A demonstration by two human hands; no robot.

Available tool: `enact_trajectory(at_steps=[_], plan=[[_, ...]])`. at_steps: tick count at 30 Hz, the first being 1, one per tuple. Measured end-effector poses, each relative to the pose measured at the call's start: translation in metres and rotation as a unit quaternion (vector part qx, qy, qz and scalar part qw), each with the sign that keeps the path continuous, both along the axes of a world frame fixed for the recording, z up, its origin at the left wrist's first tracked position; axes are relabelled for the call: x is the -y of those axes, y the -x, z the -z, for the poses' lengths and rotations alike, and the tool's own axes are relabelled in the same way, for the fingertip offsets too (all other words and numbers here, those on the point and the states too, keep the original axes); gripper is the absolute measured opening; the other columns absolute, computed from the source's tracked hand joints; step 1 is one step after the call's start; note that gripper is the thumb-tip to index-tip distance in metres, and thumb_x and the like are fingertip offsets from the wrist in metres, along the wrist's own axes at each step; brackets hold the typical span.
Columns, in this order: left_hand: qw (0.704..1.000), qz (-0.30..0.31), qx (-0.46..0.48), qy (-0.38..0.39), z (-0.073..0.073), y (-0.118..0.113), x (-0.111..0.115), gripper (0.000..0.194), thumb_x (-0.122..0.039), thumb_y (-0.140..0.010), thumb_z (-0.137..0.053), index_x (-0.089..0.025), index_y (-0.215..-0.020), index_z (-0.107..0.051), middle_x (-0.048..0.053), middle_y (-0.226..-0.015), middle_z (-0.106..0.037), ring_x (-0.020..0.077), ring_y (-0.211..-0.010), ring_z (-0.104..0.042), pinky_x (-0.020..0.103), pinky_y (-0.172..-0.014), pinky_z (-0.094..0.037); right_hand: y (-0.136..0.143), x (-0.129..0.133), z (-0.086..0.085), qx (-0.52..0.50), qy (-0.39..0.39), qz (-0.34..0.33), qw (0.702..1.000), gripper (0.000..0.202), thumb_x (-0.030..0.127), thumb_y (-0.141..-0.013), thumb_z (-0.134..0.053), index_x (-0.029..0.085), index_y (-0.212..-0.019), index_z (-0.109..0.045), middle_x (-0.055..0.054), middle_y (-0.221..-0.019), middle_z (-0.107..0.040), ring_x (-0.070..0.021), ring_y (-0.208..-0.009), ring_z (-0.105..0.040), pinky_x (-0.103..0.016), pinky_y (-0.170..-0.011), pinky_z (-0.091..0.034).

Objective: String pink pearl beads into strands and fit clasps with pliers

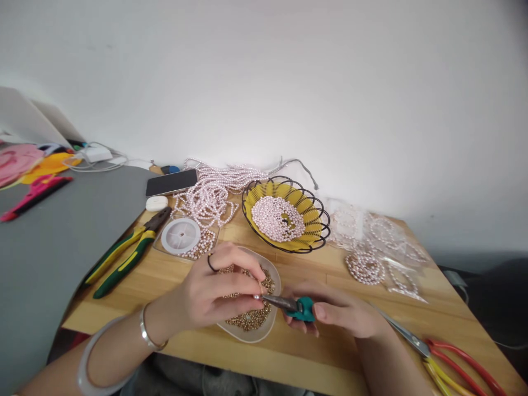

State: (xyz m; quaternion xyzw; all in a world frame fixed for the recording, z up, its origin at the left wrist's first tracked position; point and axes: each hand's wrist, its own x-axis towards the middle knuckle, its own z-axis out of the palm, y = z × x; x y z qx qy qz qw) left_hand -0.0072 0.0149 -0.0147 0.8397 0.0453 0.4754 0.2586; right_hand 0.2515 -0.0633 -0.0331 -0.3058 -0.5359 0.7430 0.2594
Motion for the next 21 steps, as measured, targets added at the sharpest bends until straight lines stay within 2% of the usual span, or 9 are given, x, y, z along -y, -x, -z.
enact_trajectory(at_steps=[15, 21], plan=[[1.000, 0.018, 0.023, 0.010, -0.0024, 0.0003, 0.0046, 0.012, -0.022, -0.096, -0.065, -0.011, -0.091, -0.069, 0.007, -0.091, -0.068, 0.0138, -0.079, -0.064, 0.031, -0.072, -0.053, -0.0035, -0.0008, -0.0064, 0.031, -0.034, -0.010, 0.999, 0.051, 0.060, -0.093, -0.058, 0.015, -0.115, -0.067, -0.004, -0.086, -0.059, -0.0135, -0.072, -0.053, -0.023, -0.060, -0.042], [1.000, -0.017, 0.021, 0.008, -0.0012, 0.0002, 0.0056, 0.008, -0.019, -0.096, -0.064, -0.013, -0.093, -0.068, 0.007, -0.093, -0.067, 0.0152, -0.078, -0.063, 0.033, -0.071, -0.052, -0.0050, -0.0007, 0.0001, 0.041, -0.036, 0.011, 0.998, 0.050, 0.059, -0.093, -0.060, 0.016, -0.117, -0.066, -0.004, -0.089, -0.060, -0.0133, -0.074, -0.053, -0.024, -0.064, -0.042]])
